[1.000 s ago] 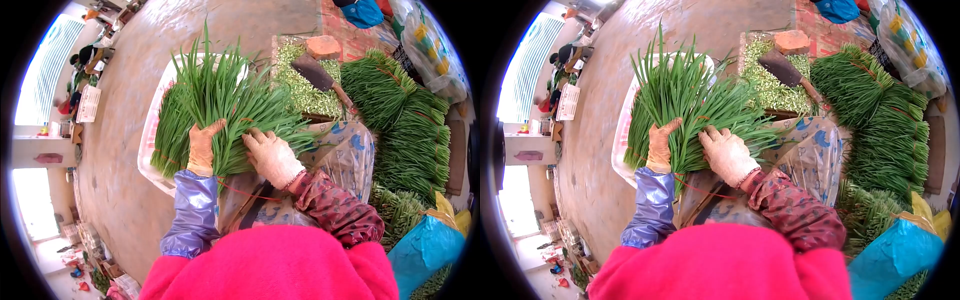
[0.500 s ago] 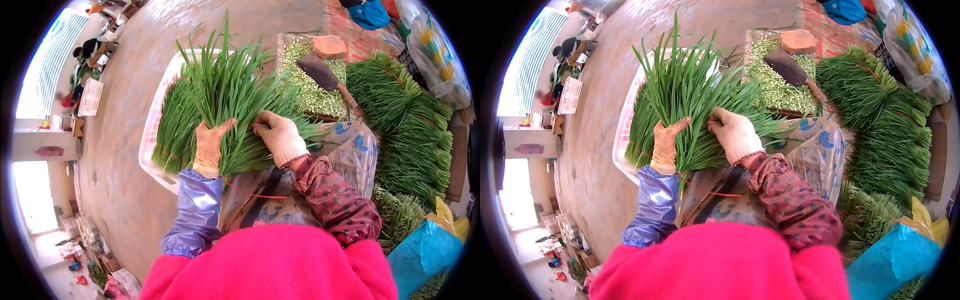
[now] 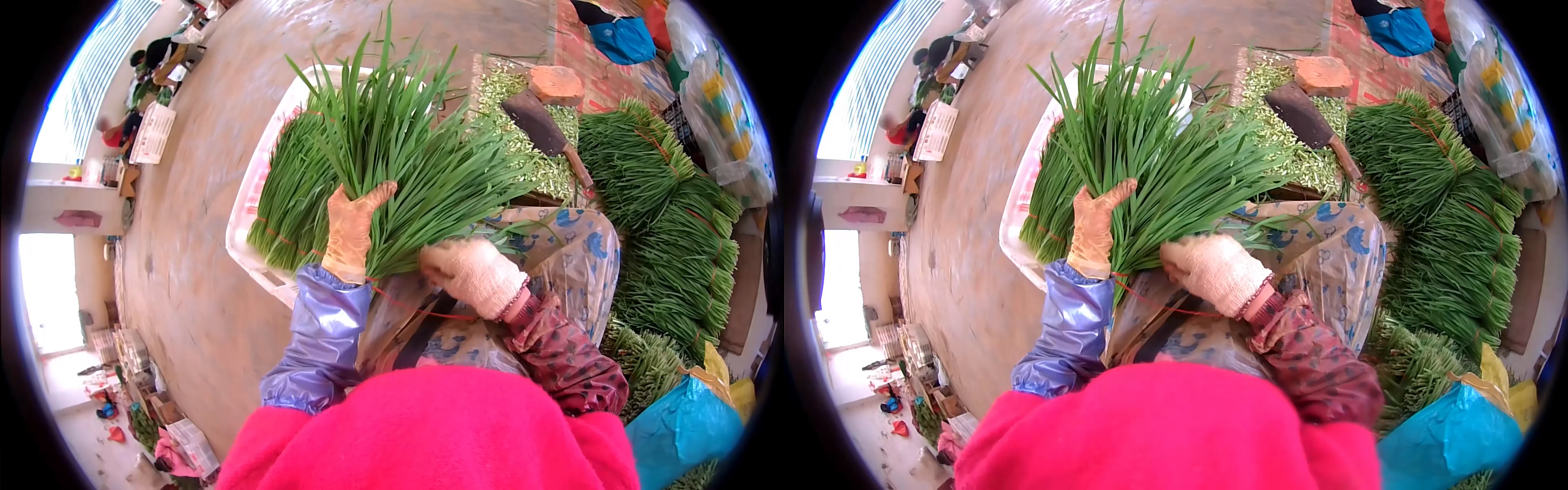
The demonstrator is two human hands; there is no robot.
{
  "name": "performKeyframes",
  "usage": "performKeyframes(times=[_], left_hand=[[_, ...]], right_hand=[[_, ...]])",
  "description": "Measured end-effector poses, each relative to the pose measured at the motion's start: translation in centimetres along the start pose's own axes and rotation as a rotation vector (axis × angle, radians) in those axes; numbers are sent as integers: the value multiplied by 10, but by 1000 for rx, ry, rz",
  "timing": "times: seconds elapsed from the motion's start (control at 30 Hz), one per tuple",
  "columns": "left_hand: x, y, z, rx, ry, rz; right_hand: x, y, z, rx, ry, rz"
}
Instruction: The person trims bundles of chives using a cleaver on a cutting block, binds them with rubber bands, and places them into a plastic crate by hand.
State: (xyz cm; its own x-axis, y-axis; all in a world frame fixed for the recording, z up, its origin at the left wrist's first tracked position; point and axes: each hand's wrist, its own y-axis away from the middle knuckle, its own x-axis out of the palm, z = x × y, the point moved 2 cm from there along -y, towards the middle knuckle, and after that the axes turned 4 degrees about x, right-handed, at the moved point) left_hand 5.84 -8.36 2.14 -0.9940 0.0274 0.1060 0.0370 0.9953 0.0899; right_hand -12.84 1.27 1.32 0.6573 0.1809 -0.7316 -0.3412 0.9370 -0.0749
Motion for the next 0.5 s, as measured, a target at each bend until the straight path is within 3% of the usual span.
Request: performKeyframes(times=[0.1,0.13,0.2,0.27,0.3,0.33,0.4,0.47,0.5], left_hand=[[-1,0,2,7,-17,-33],[-2,0,4,18,-17,-20],[-3,0,4,34,-16,-7],[1,0,-3,19,-78,-6],[5,3,-6,-13,-18,18],[7,4,-7,-9,-19,25],[10,4,-8,-60,8,18],[11,4,-7,-101,66,28],[10,5,-8,-136,104,9]], right_hand=[[-10,8,15,10,-488,556],[-19,13,22,152,-753,793],[-47,8,31,26,-822,905],[-57,10,24,-10,-781,549],[-60,5,20,-2,-265,369],[-62,-1,21,146,195,377],[-55,-12,28,264,274,476],[-50,-5,45,-23,-169,501],[-48,-2,55,-41,-362,599]])
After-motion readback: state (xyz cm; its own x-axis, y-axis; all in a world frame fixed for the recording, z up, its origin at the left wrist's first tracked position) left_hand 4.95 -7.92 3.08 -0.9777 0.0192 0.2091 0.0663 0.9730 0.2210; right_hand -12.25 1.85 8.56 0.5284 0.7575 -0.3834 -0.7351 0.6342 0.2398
